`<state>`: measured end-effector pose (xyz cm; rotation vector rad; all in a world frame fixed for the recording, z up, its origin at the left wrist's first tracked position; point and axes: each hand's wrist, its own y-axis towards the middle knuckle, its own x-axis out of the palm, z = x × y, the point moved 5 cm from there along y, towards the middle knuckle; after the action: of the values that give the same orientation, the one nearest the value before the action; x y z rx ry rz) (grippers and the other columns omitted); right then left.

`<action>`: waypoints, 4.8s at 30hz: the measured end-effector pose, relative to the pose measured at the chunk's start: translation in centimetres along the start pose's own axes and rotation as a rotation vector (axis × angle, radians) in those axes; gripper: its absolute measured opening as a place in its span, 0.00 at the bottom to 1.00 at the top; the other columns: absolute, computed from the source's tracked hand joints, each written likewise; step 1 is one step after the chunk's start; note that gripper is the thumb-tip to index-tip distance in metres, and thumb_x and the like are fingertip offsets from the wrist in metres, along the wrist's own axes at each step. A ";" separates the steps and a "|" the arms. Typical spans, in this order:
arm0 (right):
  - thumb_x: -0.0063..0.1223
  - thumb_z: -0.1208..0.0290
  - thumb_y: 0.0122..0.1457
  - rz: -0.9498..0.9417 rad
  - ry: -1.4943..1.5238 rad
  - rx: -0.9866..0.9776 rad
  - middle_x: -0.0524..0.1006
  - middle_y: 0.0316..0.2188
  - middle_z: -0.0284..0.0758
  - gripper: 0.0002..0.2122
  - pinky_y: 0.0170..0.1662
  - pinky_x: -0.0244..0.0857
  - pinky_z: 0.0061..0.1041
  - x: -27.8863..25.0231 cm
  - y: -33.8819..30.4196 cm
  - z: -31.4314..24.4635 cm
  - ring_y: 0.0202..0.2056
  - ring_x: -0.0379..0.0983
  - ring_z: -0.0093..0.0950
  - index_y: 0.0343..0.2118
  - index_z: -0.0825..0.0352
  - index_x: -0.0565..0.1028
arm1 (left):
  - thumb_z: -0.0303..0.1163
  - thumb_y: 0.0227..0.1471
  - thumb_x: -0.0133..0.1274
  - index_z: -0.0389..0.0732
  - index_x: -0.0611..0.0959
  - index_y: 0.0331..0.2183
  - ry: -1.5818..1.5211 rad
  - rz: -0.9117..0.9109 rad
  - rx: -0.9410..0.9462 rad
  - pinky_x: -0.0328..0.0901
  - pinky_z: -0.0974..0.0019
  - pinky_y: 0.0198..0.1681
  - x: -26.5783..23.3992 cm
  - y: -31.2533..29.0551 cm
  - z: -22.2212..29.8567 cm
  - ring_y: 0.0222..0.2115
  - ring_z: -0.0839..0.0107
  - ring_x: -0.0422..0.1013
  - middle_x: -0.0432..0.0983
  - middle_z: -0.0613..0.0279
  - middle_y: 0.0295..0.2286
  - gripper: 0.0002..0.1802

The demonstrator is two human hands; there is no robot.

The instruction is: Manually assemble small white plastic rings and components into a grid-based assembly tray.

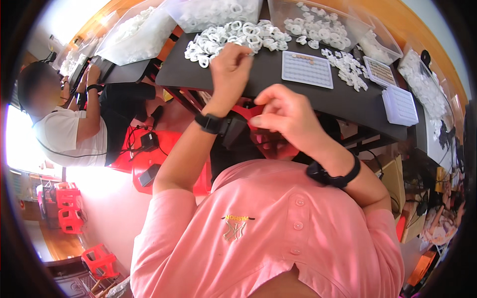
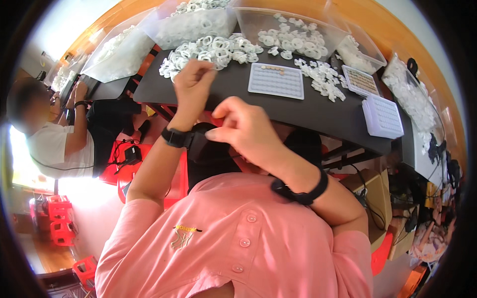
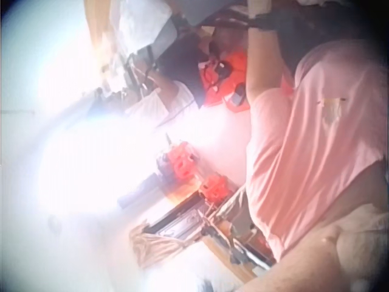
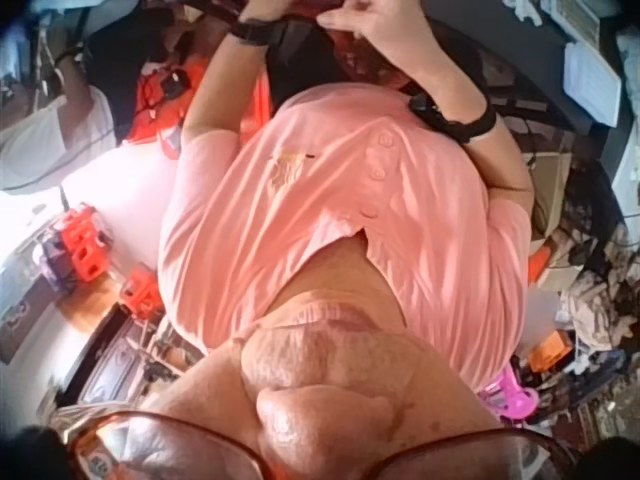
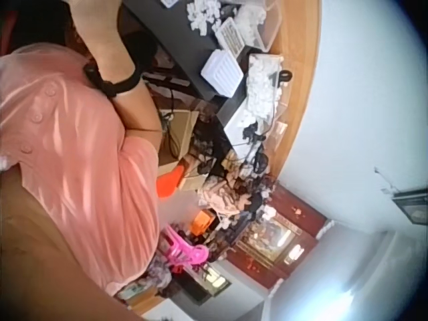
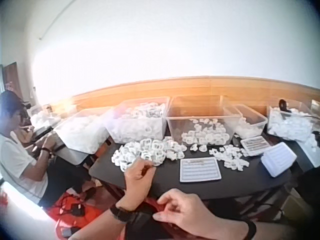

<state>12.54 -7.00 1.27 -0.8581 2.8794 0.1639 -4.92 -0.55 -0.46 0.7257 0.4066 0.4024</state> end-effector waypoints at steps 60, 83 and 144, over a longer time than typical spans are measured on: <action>0.61 0.82 0.49 0.534 -0.608 -0.644 0.76 0.31 0.32 0.11 0.30 0.68 0.25 -8.7 -0.7 -0.6 0.26 0.75 0.27 0.36 0.65 0.76 | 0.32 0.62 0.48 0.26 0.76 0.47 -1.005 -0.518 -0.918 0.71 0.66 0.37 7.9 -2.8 4.2 0.34 0.66 0.74 0.77 0.51 0.38 0.19; 0.60 0.71 0.55 0.330 0.223 0.107 0.78 0.22 0.31 0.06 0.21 0.56 0.16 -10.9 0.2 2.6 0.18 0.70 0.18 0.27 0.68 0.77 | 0.23 0.59 0.50 0.27 0.74 0.53 -0.990 -0.519 -0.834 0.73 0.63 0.39 7.8 -3.2 5.2 0.39 0.61 0.77 0.78 0.48 0.41 0.21; 0.60 0.75 0.54 0.282 -0.390 -0.264 0.75 0.21 0.32 0.04 0.25 0.64 0.27 -2.0 3.3 2.3 0.20 0.72 0.27 0.29 0.65 0.75 | 0.34 0.60 0.51 0.36 0.74 0.46 -1.354 -0.251 -0.911 0.70 0.60 0.46 8.5 -2.1 0.9 0.39 0.59 0.75 0.76 0.53 0.37 0.16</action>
<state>12.64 -2.86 -0.47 -0.3883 2.6199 0.6724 3.17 1.66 -3.14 -0.0633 -0.9266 -0.2075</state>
